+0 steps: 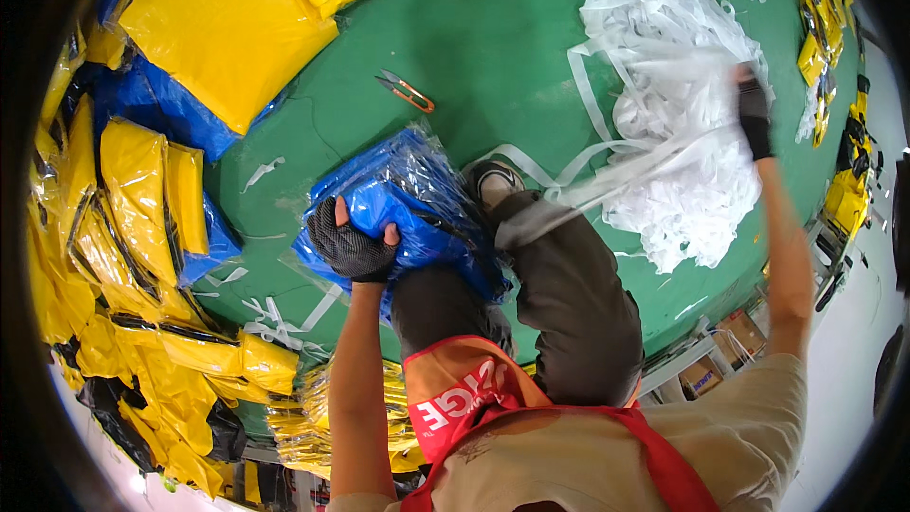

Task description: The person is bundling yellow and blue packages with white straps. They pick up packages, wrap them with straps, and secure them by tying knots. The person handles multiple packages, stacking them as they complete each bundle.

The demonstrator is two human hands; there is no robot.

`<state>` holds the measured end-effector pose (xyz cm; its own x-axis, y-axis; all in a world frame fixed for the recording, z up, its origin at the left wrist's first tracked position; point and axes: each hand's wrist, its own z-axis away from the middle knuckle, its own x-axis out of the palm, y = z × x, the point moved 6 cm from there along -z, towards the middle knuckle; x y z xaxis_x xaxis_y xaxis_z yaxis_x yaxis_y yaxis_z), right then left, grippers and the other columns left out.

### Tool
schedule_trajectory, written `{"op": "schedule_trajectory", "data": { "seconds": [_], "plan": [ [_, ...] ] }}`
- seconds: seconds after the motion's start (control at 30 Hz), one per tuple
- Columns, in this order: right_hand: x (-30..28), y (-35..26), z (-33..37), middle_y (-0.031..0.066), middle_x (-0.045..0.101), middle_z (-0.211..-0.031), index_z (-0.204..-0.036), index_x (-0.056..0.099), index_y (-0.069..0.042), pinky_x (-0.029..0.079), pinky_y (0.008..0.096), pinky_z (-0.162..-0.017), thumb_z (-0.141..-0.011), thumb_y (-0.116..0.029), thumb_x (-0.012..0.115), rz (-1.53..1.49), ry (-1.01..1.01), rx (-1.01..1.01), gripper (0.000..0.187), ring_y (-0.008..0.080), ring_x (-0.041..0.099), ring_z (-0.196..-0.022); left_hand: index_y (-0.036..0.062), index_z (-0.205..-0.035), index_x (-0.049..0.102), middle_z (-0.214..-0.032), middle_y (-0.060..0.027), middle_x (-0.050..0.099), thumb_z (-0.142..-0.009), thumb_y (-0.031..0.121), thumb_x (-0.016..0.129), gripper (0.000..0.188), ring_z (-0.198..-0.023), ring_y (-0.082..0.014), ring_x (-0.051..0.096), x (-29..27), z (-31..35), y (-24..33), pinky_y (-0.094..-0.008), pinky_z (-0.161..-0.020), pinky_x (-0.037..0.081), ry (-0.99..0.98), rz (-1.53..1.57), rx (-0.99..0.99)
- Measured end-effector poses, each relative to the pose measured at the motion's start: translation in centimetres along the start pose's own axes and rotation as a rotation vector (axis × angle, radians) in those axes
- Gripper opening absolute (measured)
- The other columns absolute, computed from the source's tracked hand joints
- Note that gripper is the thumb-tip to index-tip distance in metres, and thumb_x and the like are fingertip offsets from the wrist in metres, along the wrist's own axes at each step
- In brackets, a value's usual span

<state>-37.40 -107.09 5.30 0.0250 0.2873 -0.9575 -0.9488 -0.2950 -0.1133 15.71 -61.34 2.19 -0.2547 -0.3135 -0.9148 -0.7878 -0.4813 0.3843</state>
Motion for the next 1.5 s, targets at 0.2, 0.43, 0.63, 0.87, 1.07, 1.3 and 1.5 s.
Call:
{"op": "schedule_trajectory", "data": {
  "seconds": [0.2,0.43,0.63,0.87,1.07,1.3,1.5],
  "plan": [
    [-27.5,22.6,-1.2,0.0142,0.059,-0.097,-0.118,0.049,-0.008,0.043,0.0403,-0.073,-0.089,-0.026,0.039,1.109,0.149,0.327,0.035,0.0282,0.056,-0.083,-0.0013,-0.117,0.046,-0.109,-0.0229,0.05,-0.071,0.064,0.048,0.08,-0.102,-0.0411,0.046,-0.6,0.9,0.5,-0.0509,-0.094,0.03,0.063,-0.063,0.044],
    [-6.2,-1.2,-4.3,0.0099,0.05,-0.11,-0.122,0.046,-0.016,0.033,0.0534,-0.078,-0.083,-0.036,0.043,0.696,0.096,-0.028,0.043,0.0301,0.046,-0.096,-0.0004,-0.114,0.049,-0.104,-0.0221,0.051,-0.07,0.057,0.054,0.072,-0.096,-0.0396,0.048,-3.4,-0.6,2.3,-0.0492,-0.091,0.033,-0.152,-0.117,0.021],
    [2.7,-35.5,-4.1,0.0067,0.042,-0.13,-0.119,0.049,-0.016,0.027,0.0569,-0.095,-0.079,-0.04,0.053,0.223,-0.224,-0.44,0.047,0.0276,0.037,-0.122,0.0,-0.098,0.056,-0.091,-0.0188,0.058,-0.088,0.031,0.048,0.034,-0.085,-0.0347,0.056,-5.2,-7.4,-4.7,-0.039,-0.078,0.043,0.002,0.238,-0.204],
    [5.4,-56.7,-18.5,0.0118,0.058,-0.083,-0.096,0.052,-0.005,0.048,0.0371,-0.065,-0.077,-0.043,0.061,-0.909,-0.205,-0.667,0.043,0.0261,0.057,-0.078,-0.0005,-0.097,0.055,-0.093,-0.0152,0.058,-0.087,0.026,0.053,0.029,-0.083,-0.0255,0.057,-5.8,-17.1,-12.7,-0.0335,-0.074,0.044,0.354,0.327,-0.34],
    [0.9,-68.3,-26.6,0.014,0.035,-0.135,-0.137,0.02,-0.01,0.038,0.0415,-0.093,-0.071,-0.054,0.066,-1.768,-0.664,0.065,0.092,0.0293,0.044,-0.114,-0.0015,-0.101,0.054,-0.1,-0.0191,0.058,-0.084,0.039,0.053,0.044,-0.092,-0.0316,0.055,1.9,-18.2,-22.5,-0.0358,-0.081,0.041,0.108,0.51,-1.05],
    [-2.8,-66.6,-25.5,0.0126,0.06,-0.09,-0.098,0.054,-0.001,0.046,0.0298,-0.069,-0.083,-0.021,0.061,-1.176,0.108,-0.59,0.026,0.0217,0.058,-0.082,-0.0023,-0.137,0.017,-0.141,-0.0228,0.023,-0.062,0.067,0.06,0.111,-0.13,-0.0341,0.025,5.3,-18.2,-30.9,-0.0367,-0.106,0.022,0.162,0.148,-1.108],
    [1.0,-52.6,-7.4,0.0085,0.058,-0.092,-0.113,0.051,-0.002,0.046,0.0301,-0.068,-0.086,-0.026,0.056,-1.37,-0.101,-0.48,0.036,0.0176,0.056,-0.078,-0.0006,-0.134,0.027,-0.129,-0.0195,0.042,-0.061,0.061,0.068,0.104,-0.118,-0.031,0.043,3.6,-17.8,-30.0,-0.0346,-0.099,0.034,-0.107,0.501,-0.967]
  ]
}}
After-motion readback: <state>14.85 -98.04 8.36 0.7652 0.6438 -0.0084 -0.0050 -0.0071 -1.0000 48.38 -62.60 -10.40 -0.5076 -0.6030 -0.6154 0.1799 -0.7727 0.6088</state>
